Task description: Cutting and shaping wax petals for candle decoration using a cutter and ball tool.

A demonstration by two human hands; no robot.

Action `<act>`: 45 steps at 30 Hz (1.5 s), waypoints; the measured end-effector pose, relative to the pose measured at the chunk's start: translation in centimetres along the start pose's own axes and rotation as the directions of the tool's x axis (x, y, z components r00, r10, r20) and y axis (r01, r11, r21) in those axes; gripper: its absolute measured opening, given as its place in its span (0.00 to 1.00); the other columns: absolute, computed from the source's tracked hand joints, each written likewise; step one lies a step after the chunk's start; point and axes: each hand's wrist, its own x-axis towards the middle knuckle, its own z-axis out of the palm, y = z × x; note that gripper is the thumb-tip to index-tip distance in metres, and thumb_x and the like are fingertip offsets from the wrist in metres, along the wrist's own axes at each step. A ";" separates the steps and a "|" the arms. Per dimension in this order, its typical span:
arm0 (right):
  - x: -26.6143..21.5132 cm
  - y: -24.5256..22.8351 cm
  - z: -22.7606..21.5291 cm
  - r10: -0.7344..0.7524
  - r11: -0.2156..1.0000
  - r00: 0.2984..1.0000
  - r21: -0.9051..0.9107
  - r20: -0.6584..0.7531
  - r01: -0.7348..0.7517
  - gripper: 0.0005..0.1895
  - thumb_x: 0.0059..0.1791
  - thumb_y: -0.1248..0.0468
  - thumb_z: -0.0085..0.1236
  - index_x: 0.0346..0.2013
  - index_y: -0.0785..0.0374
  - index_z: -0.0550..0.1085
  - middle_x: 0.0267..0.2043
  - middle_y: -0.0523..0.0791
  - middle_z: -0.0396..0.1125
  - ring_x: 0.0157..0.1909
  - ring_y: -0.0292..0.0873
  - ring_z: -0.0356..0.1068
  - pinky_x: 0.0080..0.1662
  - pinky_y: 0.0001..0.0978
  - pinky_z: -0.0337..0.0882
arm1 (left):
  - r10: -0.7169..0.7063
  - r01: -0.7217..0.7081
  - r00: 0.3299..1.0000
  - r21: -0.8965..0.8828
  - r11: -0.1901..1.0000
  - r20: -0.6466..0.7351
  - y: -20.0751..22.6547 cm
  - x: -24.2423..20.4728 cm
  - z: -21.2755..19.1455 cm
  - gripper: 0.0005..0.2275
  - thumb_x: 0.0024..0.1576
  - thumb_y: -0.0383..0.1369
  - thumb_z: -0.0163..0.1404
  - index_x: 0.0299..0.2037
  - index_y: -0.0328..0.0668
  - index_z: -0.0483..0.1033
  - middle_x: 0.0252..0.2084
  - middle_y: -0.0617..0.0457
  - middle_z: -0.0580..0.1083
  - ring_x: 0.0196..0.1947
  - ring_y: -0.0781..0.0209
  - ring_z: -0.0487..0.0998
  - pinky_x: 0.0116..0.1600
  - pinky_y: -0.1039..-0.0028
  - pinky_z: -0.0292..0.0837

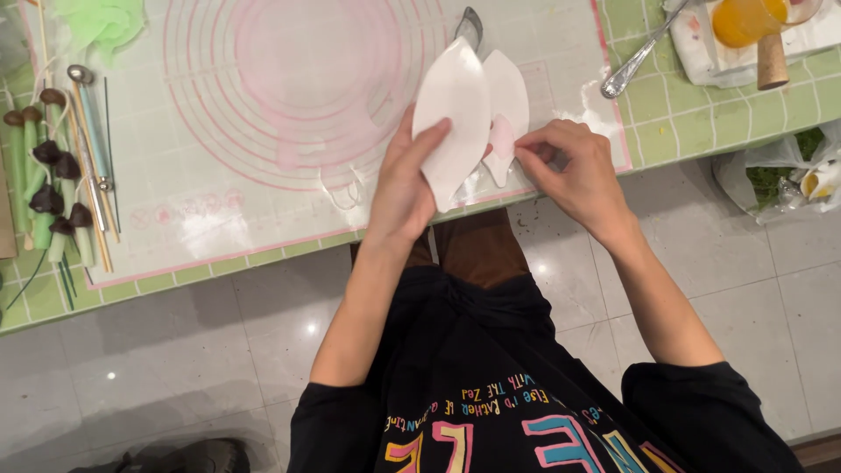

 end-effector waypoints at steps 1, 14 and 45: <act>-0.1 0.1 0.1 -0.025 1.000 1.000 -0.006 -0.006 0.025 0.06 0.49 0.69 0.66 0.40 0.65 0.80 0.33 0.44 0.72 0.34 0.40 0.69 0.45 0.33 0.67 | 0.027 -0.027 1.000 0.073 0.997 0.006 -0.8 0.6 -0.9 0.20 0.64 0.28 0.49 0.65 0.33 0.61 0.60 0.41 0.70 0.59 0.52 0.75 0.63 0.57 0.75; 0.0 -0.2 0.0 -0.019 1.000 1.000 0.009 -0.001 0.019 0.04 0.49 0.68 0.66 0.39 0.63 0.80 0.32 0.43 0.71 0.35 0.40 0.67 0.48 0.34 0.64 | 0.036 -0.036 0.999 0.217 0.976 0.002 -1.7 4.0 -2.1 0.18 0.65 0.25 0.47 0.64 0.35 0.61 0.57 0.42 0.72 0.54 0.55 0.78 0.57 0.62 0.80; 2.0 0.2 -1.1 -0.170 0.967 0.983 -0.180 0.062 0.179 0.09 0.50 0.69 0.66 0.42 0.65 0.74 0.36 0.44 0.74 0.39 0.46 0.71 0.45 0.39 0.69 | 0.229 -0.197 0.968 0.254 0.947 -0.102 -0.4 3.3 -3.4 0.12 0.66 0.27 0.48 0.58 0.32 0.69 0.55 0.46 0.75 0.57 0.60 0.75 0.64 0.66 0.72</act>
